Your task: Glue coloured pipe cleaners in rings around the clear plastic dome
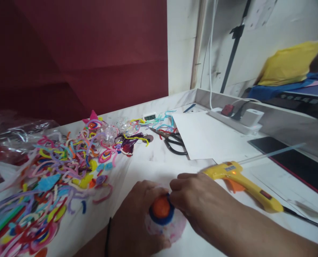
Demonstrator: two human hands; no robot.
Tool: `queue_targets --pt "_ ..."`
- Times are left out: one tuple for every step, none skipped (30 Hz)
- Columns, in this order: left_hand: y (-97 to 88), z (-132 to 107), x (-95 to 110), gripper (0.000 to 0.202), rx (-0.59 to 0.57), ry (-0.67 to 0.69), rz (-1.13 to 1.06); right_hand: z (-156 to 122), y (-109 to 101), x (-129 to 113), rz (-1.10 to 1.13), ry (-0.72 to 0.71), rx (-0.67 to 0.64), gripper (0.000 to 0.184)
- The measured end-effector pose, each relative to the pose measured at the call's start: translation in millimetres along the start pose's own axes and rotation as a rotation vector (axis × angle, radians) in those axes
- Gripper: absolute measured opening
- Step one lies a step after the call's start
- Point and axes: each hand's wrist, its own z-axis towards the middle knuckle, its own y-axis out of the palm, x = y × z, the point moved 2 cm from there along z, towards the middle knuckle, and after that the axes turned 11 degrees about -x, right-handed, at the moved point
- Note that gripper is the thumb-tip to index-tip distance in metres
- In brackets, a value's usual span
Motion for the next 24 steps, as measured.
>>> queue_targets --pt "-0.2 0 0 0.082 -0.002 0.006 0.001 -1 -1 2 0.034 -0.008 0.011 0.021" --pt "-0.6 0 0 0.082 -0.003 0.009 0.001 -3 -2 3 0.070 -0.020 0.024 0.023" --pt "-1.2 0 1 0.080 -0.005 0.009 0.002 -4 -3 5 0.108 -0.024 0.041 0.023" --pt "-1.8 0 2 0.078 -0.014 0.005 0.000 -5 -3 6 0.141 -0.025 0.054 0.023" --pt "-2.4 0 3 0.076 -0.025 -0.003 -0.004 -6 -3 7 0.163 -0.022 0.057 0.023" --pt "-2.9 1 4 0.074 -0.036 -0.009 -0.007 -6 -2 7 0.171 -0.017 0.050 0.023" --pt "-3.3 1 4 0.072 -0.043 -0.010 -0.008 -6 -1 8 0.176 -0.009 0.045 0.022" --pt "-3.6 1 5 0.070 -0.045 -0.009 -0.008 -6 1 8 0.176 -0.005 0.044 0.022" --pt "-3.7 1 5 0.069 -0.044 -0.010 -0.006 -6 2 9 0.173 -0.012 0.049 0.022" --pt "-3.7 0 4 0.069 -0.037 -0.011 -0.001 -6 4 9 0.167 -0.026 0.063 0.022" --pt "-3.5 0 4 0.068 -0.026 -0.010 0.006 -5 5 9 0.160 -0.039 0.086 0.022" --pt "-3.2 0 3 0.069 -0.018 -0.008 0.012 -5 6 9 0.152 -0.053 0.113 0.023" --pt "-2.7 0 3 0.069 -0.019 -0.006 0.017 -4 8 9 0.144 -0.064 0.137 0.024" --pt "-2.3 0 3 0.070 -0.021 -0.003 0.021 -3 9 9 0.130 -0.072 0.159 0.024" --pt "-2.0 1 3 0.070 -0.021 -0.001 0.023 -1 11 9 0.113 -0.076 0.177 0.024" --pt "-2.0 1 3 0.069 -0.019 -0.004 0.023 0 13 9 0.094 -0.079 0.189 0.025" --pt "-2.1 1 3 0.067 -0.017 -0.009 0.024 2 14 9 0.075 -0.078 0.198 0.026" --pt "-2.4 2 4 0.065 -0.014 -0.013 0.025 3 15 8 0.058 -0.075 0.204 0.027" --pt "-2.9 2 4 0.063 -0.008 -0.012 0.027 3 15 8 0.045 -0.067 0.210 0.028" --pt "-3.6 2 5 0.062 -0.003 -0.007 0.029 3 15 8 0.043 -0.057 0.214 0.029" --pt "-4.1 2 5 0.063 -0.006 -0.002 0.028 2 14 8 0.053 -0.047 0.212 0.028" --pt "-4.6 2 6 0.064 -0.015 0.005 0.024 1 14 8 0.073 -0.041 0.208 0.026" --pt "-5.2 2 6 0.064 -0.022 0.009 0.017 0 13 8 0.102 -0.039 0.200 0.024" --pt "-5.8 2 7 0.063 -0.027 0.009 0.009 -2 12 9 0.137 -0.039 0.193 0.022"
